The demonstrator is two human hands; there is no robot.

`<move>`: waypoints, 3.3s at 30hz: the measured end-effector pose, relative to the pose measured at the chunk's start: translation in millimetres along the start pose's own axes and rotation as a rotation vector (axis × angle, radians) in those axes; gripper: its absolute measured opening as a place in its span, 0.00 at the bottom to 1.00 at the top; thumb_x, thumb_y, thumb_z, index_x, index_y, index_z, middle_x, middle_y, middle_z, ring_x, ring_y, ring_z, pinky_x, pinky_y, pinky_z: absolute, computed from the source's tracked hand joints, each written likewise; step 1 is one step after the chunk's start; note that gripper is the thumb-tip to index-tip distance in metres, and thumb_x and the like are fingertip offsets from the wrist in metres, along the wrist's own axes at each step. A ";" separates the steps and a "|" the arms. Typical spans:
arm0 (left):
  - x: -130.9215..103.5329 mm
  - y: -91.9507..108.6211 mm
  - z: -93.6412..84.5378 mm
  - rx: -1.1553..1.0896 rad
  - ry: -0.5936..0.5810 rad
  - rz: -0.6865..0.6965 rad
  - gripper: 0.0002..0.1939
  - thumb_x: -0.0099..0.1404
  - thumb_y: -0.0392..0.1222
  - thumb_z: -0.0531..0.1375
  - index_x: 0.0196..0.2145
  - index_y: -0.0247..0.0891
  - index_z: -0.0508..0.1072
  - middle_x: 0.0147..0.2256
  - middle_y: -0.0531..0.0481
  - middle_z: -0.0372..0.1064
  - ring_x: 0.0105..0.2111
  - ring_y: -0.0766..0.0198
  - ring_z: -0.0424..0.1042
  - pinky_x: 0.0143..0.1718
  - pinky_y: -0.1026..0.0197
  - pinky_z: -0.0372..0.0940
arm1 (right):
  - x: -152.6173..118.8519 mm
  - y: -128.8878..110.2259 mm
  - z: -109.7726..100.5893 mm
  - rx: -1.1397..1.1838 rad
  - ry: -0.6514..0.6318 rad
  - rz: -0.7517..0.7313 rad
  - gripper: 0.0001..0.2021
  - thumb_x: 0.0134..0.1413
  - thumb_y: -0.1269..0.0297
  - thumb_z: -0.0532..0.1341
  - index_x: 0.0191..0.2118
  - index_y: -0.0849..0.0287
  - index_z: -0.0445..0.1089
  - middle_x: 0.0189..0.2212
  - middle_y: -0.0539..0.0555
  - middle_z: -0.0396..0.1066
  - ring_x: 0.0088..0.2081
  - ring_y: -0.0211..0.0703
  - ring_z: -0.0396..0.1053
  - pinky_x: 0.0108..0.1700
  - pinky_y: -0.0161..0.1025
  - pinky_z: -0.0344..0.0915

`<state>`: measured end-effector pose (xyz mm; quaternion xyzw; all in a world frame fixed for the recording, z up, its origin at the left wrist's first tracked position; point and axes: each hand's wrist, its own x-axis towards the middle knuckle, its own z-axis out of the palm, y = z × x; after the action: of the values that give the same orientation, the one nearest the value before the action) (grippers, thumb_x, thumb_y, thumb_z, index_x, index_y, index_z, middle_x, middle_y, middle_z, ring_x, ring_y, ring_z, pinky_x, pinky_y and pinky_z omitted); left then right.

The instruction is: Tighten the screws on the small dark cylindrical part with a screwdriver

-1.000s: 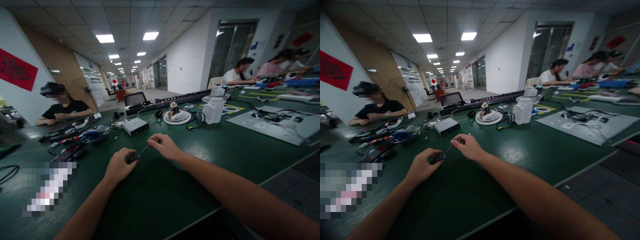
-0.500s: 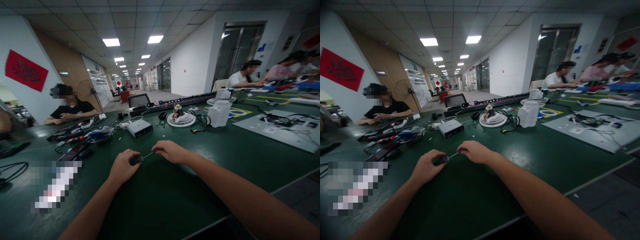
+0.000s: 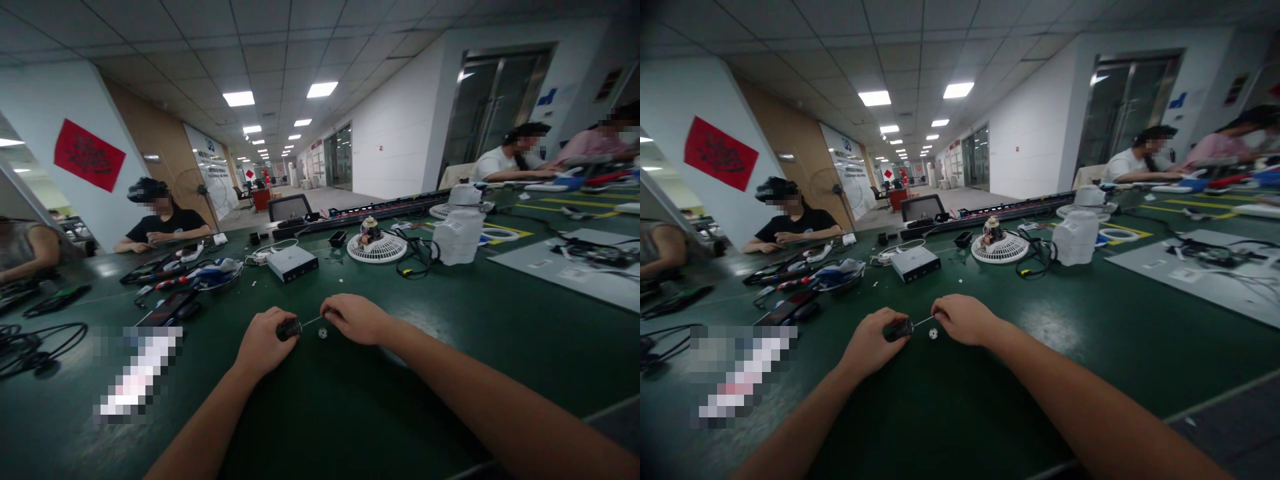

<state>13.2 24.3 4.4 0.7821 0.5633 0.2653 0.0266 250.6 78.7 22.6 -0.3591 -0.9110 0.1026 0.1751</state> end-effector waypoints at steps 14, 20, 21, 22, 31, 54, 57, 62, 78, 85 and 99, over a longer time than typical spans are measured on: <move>1.7 -6.9 1.8 0.010 0.019 -0.189 0.19 0.58 0.43 0.63 0.48 0.37 0.75 0.41 0.45 0.73 0.40 0.55 0.74 0.42 0.55 0.68 | 0.7 -6.8 7.7 0.104 0.101 0.258 0.13 0.59 0.52 0.60 0.35 0.58 0.66 0.33 0.54 0.72 0.33 0.45 0.70 0.33 0.38 0.59; 0.8 -10.4 4.2 -0.019 0.002 -0.181 0.14 0.58 0.44 0.63 0.43 0.40 0.77 0.41 0.46 0.73 0.40 0.55 0.74 0.42 0.54 0.68 | 3.6 -7.5 26.1 0.204 -0.009 0.177 0.06 0.52 0.64 0.64 0.35 0.57 0.68 0.35 0.52 0.73 0.37 0.46 0.70 0.36 0.40 0.62; 0.6 -11.0 4.5 -0.026 0.000 -0.181 0.15 0.58 0.44 0.63 0.44 0.40 0.77 0.41 0.46 0.73 0.40 0.55 0.74 0.42 0.54 0.68 | 4.3 -6.5 27.3 0.226 -0.021 0.169 0.05 0.52 0.66 0.64 0.34 0.57 0.68 0.35 0.52 0.74 0.38 0.46 0.71 0.37 0.40 0.62; 0.5 -11.4 4.6 -0.032 -0.003 -0.184 0.15 0.59 0.44 0.63 0.44 0.40 0.77 0.42 0.46 0.73 0.41 0.55 0.73 0.43 0.54 0.68 | 5.0 -5.6 27.6 0.252 -0.029 0.166 0.04 0.52 0.68 0.64 0.34 0.57 0.67 0.35 0.51 0.74 0.38 0.45 0.71 0.38 0.40 0.63; 2.8 -2.1 1.8 0.077 -0.128 -0.143 0.21 0.62 0.44 0.62 0.54 0.51 0.72 0.45 0.50 0.74 0.47 0.56 0.70 0.49 0.53 0.60 | 4.9 1.2 17.7 0.366 -0.044 0.228 0.08 0.46 0.71 0.67 0.31 0.59 0.67 0.33 0.50 0.73 0.35 0.41 0.71 0.35 0.36 0.64; -1.4 15.6 1.1 -0.067 -0.288 -0.103 0.15 0.66 0.48 0.58 0.49 0.45 0.66 0.45 0.49 0.72 0.44 0.55 0.71 0.43 0.56 0.62 | 7.3 -13.1 31.7 1.039 0.163 0.204 0.13 0.40 0.70 0.68 0.20 0.58 0.60 0.32 0.52 0.76 0.36 0.44 0.74 0.42 0.42 0.68; -0.3 15.0 0.1 -0.061 -0.328 -0.069 0.11 0.66 0.46 0.58 0.45 0.43 0.68 0.42 0.48 0.72 0.42 0.56 0.71 0.41 0.57 0.61 | 7.2 -20.3 33.6 1.035 0.217 0.174 0.18 0.40 0.69 0.67 0.19 0.56 0.52 0.31 0.51 0.75 0.36 0.43 0.73 0.41 0.42 0.67; -1.1 17.0 0.2 -0.072 -0.338 -0.028 0.12 0.67 0.47 0.57 0.47 0.43 0.67 0.43 0.48 0.72 0.43 0.57 0.70 0.42 0.57 0.61 | 6.9 -21.8 35.9 0.910 0.247 0.198 0.20 0.41 0.69 0.67 0.19 0.56 0.50 0.27 0.48 0.72 0.33 0.41 0.70 0.35 0.38 0.63; -3.6 26.7 -8.7 0.036 -0.322 0.088 0.14 0.69 0.48 0.56 0.49 0.42 0.68 0.43 0.48 0.73 0.41 0.56 0.71 0.42 0.56 0.62 | 10.0 -19.0 34.7 1.164 0.046 0.169 0.16 0.36 0.67 0.71 0.23 0.59 0.59 0.23 0.44 0.66 0.25 0.35 0.69 0.30 0.36 0.66; -4.7 35.1 -10.8 0.117 -0.346 0.120 0.15 0.69 0.48 0.55 0.50 0.42 0.68 0.43 0.46 0.73 0.41 0.54 0.71 0.43 0.54 0.61 | 9.3 -23.3 36.1 1.324 -0.005 0.267 0.22 0.31 0.71 0.70 0.21 0.57 0.52 0.21 0.43 0.66 0.23 0.35 0.69 0.26 0.34 0.65; 0.5 11.5 -13.5 0.156 -0.287 -0.074 0.16 0.61 0.52 0.61 0.44 0.42 0.69 0.38 0.48 0.75 0.38 0.54 0.74 0.35 0.57 0.63 | -7.1 14.4 -13.8 0.324 0.009 -0.001 0.10 0.65 0.62 0.53 0.37 0.58 0.68 0.24 0.49 0.65 0.27 0.38 0.62 0.31 0.36 0.55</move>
<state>17.3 17.1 20.1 0.7905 0.6008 0.1052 0.0559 269.7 85.0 28.9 -0.3264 -0.8818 0.2464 0.2348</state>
